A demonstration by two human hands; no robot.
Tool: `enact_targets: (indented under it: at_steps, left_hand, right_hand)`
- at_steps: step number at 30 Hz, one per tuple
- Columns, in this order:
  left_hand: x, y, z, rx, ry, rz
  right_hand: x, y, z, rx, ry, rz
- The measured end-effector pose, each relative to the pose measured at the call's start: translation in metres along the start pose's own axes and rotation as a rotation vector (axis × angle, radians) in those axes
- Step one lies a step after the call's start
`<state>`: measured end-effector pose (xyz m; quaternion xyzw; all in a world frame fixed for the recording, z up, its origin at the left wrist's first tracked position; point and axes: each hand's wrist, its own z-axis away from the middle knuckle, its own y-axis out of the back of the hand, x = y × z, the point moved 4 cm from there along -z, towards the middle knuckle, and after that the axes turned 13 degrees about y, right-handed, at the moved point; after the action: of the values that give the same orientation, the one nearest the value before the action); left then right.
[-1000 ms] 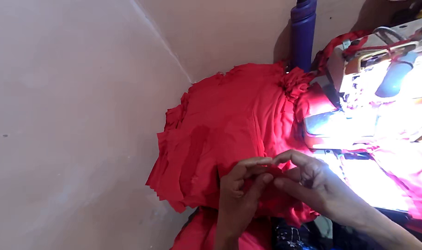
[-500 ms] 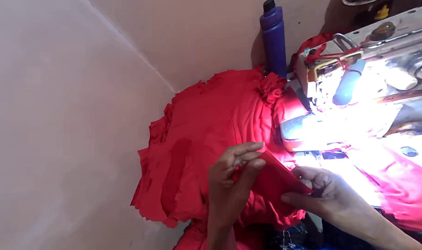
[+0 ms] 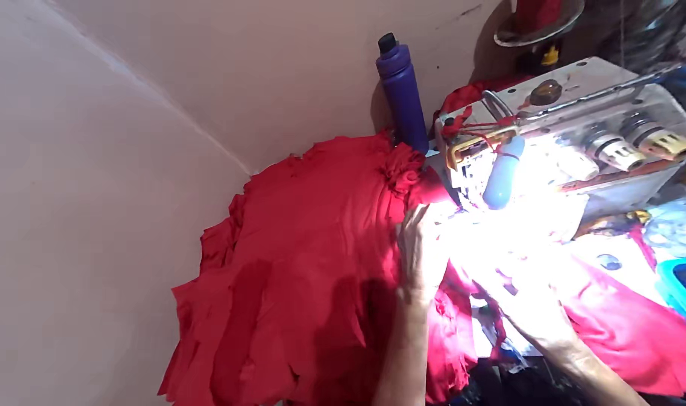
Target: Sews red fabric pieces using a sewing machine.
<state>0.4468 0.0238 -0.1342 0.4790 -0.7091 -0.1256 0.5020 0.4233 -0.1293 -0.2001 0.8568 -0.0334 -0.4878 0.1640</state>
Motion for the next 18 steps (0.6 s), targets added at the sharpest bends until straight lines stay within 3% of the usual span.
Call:
enact_targets:
  at_steps: [7, 10, 18]
  left_hand:
    - [0.029, -0.004, 0.059, 0.248, -0.126, -0.292]
    - [0.034, -0.012, 0.073, 0.239, -0.095, -0.333]
    - [0.026, -0.019, 0.050, 0.162, 0.038, -0.173]
  right_hand:
    - [-0.004, 0.004, 0.035, 0.163, 0.041, -0.085]
    - [-0.008, 0.009, 0.039, 0.218, 0.098, -0.102]
    - [-0.005, 0.006, 0.009, 0.284, 0.073, -0.182]
